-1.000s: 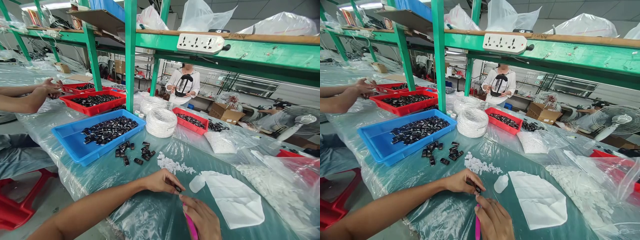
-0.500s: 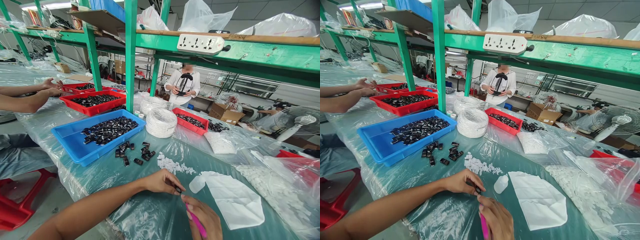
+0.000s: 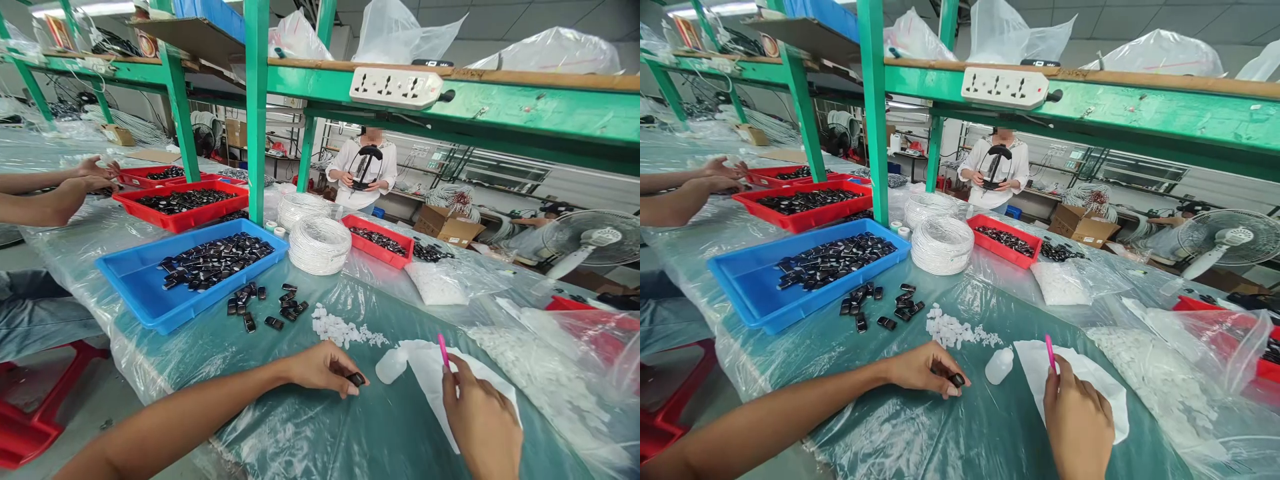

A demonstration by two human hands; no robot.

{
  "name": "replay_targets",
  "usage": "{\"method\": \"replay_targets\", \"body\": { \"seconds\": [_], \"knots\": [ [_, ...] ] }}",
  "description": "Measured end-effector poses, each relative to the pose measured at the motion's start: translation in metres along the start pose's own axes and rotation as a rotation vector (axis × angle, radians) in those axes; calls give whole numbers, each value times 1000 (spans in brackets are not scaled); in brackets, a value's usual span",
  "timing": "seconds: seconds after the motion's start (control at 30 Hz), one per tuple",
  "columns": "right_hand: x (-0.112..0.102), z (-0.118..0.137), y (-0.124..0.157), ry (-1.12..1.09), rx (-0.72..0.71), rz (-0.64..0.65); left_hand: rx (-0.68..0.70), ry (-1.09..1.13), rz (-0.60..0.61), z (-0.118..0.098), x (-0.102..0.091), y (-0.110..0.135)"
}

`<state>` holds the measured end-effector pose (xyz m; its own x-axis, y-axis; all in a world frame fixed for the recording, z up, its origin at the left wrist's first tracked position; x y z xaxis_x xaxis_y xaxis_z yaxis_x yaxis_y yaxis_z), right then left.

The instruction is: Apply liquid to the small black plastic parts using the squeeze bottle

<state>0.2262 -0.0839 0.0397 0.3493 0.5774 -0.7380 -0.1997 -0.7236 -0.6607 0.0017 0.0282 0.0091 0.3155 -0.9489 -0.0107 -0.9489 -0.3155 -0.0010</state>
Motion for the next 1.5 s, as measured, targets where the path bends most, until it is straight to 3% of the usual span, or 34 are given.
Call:
{"method": "replay_targets", "body": {
  "seconds": [0.07, 0.17, 0.27, 0.33, 0.43, 0.5, 0.6, 0.77, 1.03, 1.33, 1.5],
  "knots": [
    [11, -11, 3, 42, 6, 17, 0, 15, 21, 1, 2, 0],
    [8, -11, 4, -11, 34, -52, 7, -22, 103, 0, 8, 3],
    [-10, 13, 1, -298, -18, -95, -13, -47, 238, -1, 14, 6],
    [-22, 40, 1, -559, -176, -112, -36, -41, 316, -1, 18, 8],
    [-25, 84, 8, -760, -468, 46, -54, -42, 363, 1, 21, 9],
    [-17, 103, 13, -773, -537, 199, -57, -56, 364, 2, 22, 8],
    [-3, 118, 17, -770, -546, 335, -53, -74, 356, 3, 22, 7],
    [9, 126, 16, -799, -413, 392, -42, -16, 357, 2, 22, 7],
    [12, 125, 16, -845, -316, 408, -17, 15, 192, -3, 16, 5],
    [25, 119, 17, -850, -219, 400, 85, 270, -332, -9, -20, -2],
    [29, 107, 14, -845, -174, 410, 52, 230, -372, -3, -21, -3]
  ]
}}
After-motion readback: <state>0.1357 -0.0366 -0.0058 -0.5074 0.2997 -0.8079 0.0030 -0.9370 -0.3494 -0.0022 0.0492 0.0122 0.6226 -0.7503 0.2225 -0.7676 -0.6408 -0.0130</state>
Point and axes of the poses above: each hand's wrist, its own y-axis away from the middle knuckle, its own x-axis out of the palm, z = x × y, the point moved 4 cm from there along -y, towards the middle knuckle, and after that the axes turned 4 degrees about -x, right-handed, at the moved point
